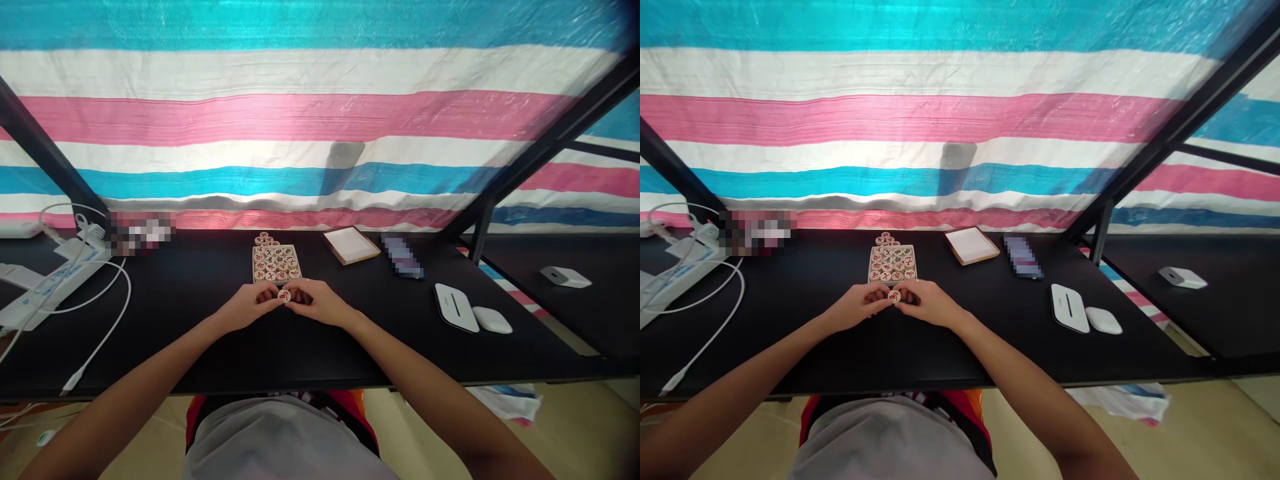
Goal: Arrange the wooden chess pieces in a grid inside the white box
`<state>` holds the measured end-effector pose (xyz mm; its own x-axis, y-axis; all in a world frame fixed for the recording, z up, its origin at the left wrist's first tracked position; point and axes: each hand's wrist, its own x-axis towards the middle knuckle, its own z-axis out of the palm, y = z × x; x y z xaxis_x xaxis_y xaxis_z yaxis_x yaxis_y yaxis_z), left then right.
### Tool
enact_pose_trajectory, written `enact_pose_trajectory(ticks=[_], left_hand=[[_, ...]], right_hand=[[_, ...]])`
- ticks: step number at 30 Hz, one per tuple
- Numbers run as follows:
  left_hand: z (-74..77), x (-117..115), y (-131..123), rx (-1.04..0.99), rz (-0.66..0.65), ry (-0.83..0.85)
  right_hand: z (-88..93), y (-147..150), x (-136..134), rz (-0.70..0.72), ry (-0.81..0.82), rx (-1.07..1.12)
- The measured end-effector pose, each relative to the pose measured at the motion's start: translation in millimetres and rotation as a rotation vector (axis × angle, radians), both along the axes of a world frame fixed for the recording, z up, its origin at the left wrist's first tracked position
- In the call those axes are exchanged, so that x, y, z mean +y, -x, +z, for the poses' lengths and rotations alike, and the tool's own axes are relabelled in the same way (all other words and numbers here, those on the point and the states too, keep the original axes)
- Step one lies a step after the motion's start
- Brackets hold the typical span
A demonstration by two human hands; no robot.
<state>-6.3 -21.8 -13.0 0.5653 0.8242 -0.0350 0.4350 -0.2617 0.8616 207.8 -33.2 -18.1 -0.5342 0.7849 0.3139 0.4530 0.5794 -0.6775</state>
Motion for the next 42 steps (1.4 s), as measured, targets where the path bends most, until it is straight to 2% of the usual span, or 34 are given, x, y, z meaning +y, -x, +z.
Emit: enact_pose_trajectory(ticks=[5, 10, 13, 17, 20, 24, 29, 38, 42], left_hand=[[1.1, -2.8, 0.2, 0.026, 0.000, -0.249], [1.5, -4.0, 1.3, 0.037, -0.003, -0.235], [3.6, -1.7, 3.1, 0.093, -0.044, -0.339], [8.9, 11.7, 4.8, 0.136, -0.020, -0.573], [14.0, 29.7, 4.2, 0.208, 0.048, -0.663], [14.1, 57.7, 2.6, 0.247, 0.133, -0.676], [2.9, 80.1, 1.9, 0.268, 0.199, -0.583], [-14.3, 79.1, 0.6, 0.255, 0.099, -0.701], [-18.6, 76.8, 6.1, 0.357, 0.014, -0.738]], right_hand=[[0.4, 1.0, 0.0, -0.006, 0.030, -0.006], [-0.2, 2.7, 0.0, -0.019, 0.065, 0.005], [-0.4, 2.7, 0.3, -0.028, 0.074, 0.005], [-2.1, -1.1, 3.9, -0.105, -0.073, -0.010], [-8.2, -7.0, 12.5, -0.200, -0.220, -0.067], [-21.3, -14.1, 29.0, -0.200, -0.229, -0.215], [-27.4, -16.2, 38.7, -0.182, -0.186, -0.279], [-25.9, -14.7, 34.2, -0.212, -0.260, -0.236], [-26.1, -15.3, 33.3, -0.222, -0.253, -0.241]])
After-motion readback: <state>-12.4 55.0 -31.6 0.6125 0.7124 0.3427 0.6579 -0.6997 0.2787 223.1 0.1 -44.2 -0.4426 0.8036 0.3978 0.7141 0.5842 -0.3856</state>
